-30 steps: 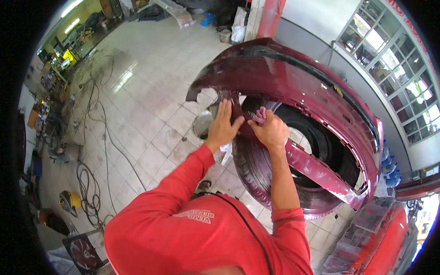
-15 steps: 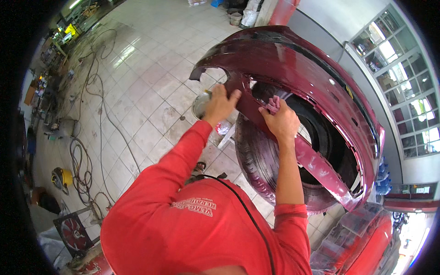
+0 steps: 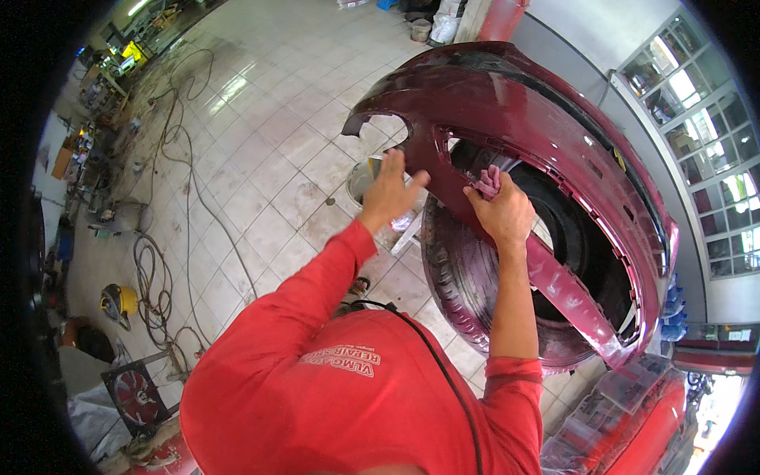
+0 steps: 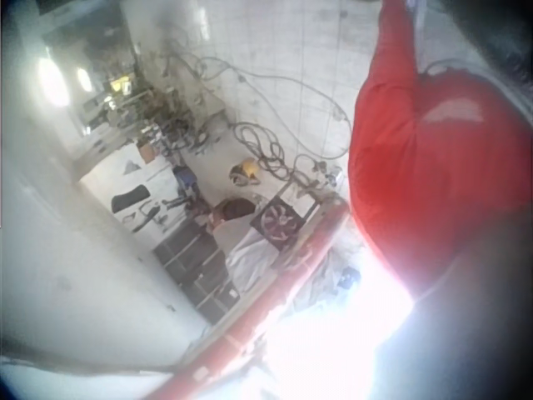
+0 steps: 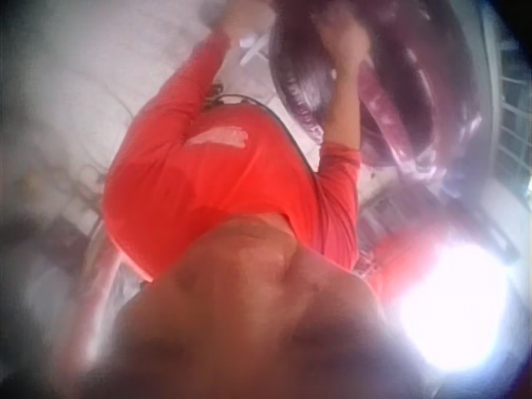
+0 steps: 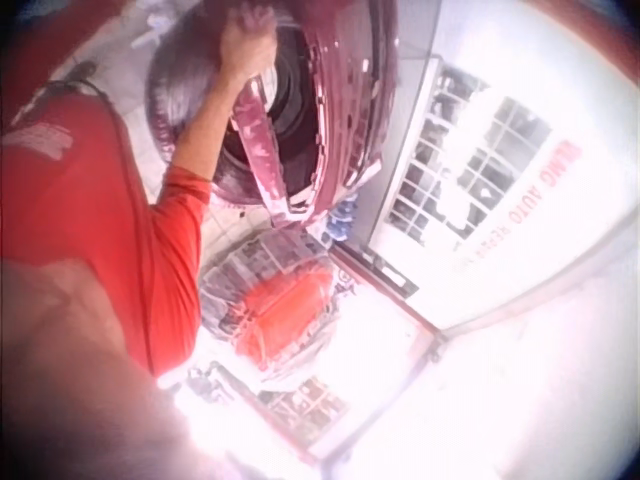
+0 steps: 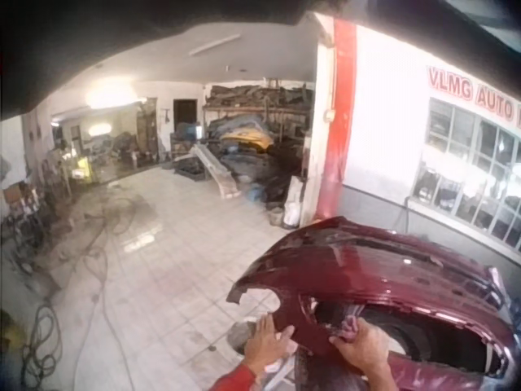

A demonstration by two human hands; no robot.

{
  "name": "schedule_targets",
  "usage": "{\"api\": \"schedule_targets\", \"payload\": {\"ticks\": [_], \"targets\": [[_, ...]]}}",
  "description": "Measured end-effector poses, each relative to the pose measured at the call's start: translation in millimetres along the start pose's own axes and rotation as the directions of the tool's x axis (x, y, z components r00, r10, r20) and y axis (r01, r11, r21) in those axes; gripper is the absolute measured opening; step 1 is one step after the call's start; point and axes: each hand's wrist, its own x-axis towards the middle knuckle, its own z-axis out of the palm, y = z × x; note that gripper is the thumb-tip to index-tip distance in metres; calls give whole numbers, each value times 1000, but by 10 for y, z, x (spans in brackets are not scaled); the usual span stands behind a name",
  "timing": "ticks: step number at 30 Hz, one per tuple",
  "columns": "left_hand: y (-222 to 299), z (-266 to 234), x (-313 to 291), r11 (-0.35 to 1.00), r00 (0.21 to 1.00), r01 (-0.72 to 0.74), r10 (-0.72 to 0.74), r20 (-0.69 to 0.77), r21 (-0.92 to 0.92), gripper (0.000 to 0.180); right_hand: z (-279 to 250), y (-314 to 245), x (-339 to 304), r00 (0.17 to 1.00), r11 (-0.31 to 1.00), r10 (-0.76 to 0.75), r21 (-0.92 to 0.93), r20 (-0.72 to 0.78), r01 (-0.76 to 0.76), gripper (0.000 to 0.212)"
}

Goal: The person sands a maroon car bumper with a sanding block, repeatedly dipping it into a bucket of water. They wipe the surface with a cloth, rotate the bumper to access different areas, and continue sanding and wiping throughout the clip.

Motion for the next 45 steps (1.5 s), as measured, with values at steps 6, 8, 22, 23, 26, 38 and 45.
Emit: {"api": "schedule_targets", "payload": {"ticks": [6, 8, 22, 23, 26, 38, 45], "targets": [[299, -14, -84, 999, 998, -20, 19, 53, 26, 109, 56, 80, 29, 996, 994, -25, 107, -90, 35, 56], [-76, 94, -53, 998, 994, -66, 67, -81, 12, 106, 120, 72, -46, 996, 990, -52, 129, -75, 61, 55], [292, 335, -179, 962, 955, -247, 262, -142, 117, 95, 150, 158, 8, 989, 987, -59, 140, -134, 78, 48], [234, 284, -120, 952, 942, -292, 302, -145, 86, 95, 172, 201, 14, 984, 980, -72, 173, -165, 100, 47], [-153, 93, 166, 1000, 986, -21, 18, -163, -18, 92, 89, 53, 16, 998, 995, -34, 92, -55, 39, 46], [206, 178, -44, 958, 948, -286, 288, -136, 36, 82, 182, 126, 27, 993, 982, -41, 176, -109, 60, 41], [212, 112, -136, 938, 933, -330, 341, -113, 104, 89, 150, 148, -34, 992, 983, -35, 176, -123, 57, 38]]}}
